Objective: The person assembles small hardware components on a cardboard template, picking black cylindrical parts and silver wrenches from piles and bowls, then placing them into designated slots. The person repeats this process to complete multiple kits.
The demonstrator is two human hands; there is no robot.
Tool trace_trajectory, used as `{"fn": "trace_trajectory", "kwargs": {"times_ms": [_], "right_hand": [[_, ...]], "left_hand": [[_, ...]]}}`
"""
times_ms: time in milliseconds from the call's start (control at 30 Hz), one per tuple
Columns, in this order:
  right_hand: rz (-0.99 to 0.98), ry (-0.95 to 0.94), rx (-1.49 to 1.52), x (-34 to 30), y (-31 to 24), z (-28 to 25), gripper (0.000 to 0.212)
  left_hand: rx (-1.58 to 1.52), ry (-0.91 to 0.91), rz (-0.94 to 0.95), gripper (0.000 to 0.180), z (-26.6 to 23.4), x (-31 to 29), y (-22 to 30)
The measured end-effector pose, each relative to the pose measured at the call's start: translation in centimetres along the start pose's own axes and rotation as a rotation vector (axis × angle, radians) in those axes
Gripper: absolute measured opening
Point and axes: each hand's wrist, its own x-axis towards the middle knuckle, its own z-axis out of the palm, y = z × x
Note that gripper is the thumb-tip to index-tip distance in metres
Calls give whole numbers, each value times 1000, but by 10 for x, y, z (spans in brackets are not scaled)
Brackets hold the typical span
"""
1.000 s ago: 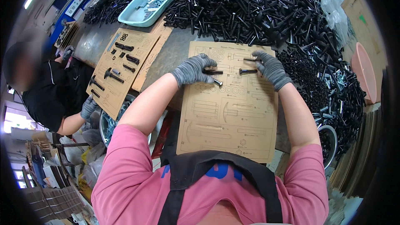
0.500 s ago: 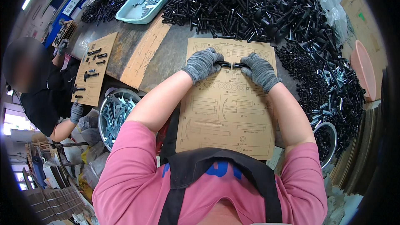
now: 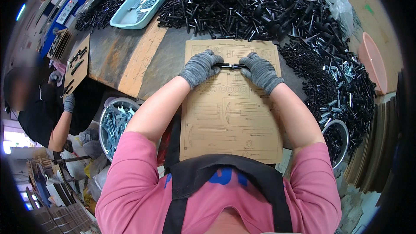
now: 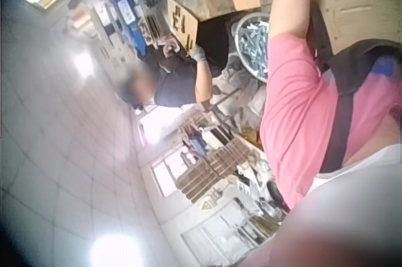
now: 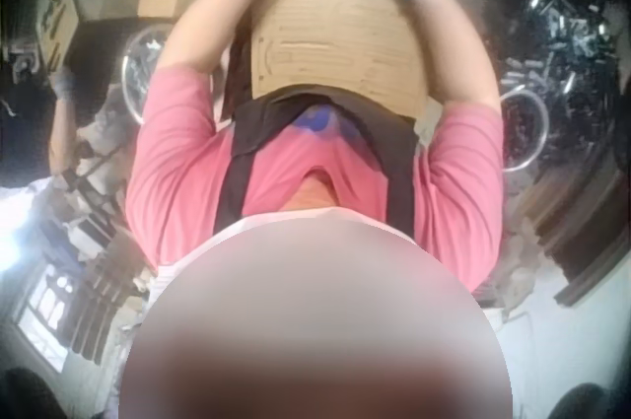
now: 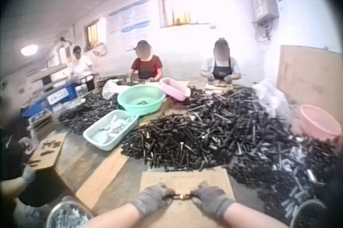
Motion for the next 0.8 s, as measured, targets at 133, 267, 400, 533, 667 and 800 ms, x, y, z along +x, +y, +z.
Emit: {"fn": "trace_trajectory", "kwargs": {"times_ms": [133,267,400,533,667,800], "right_hand": [[12,24,12,-4,-2,-2,32],[76,118,-13,-20,23,-19,35],[221,176,-53,-48,91,-59,28],[505,325,-520,-79,173,-108,29],[750,207,-622,-100,223,-137,43],[674,-76,-819,-91,243,-150,51]], "left_hand": [[-10,24,-11,29,-2,-3,2],[-5,57,-76,39,-7,-6,12],[-119,301,-120,45,-12,-20,28],[-412,305,-103,39,-2,-48,49],[-490,273,-106,30,7,-75,63],[-497,291,-119,29,10,-93,61]]}}
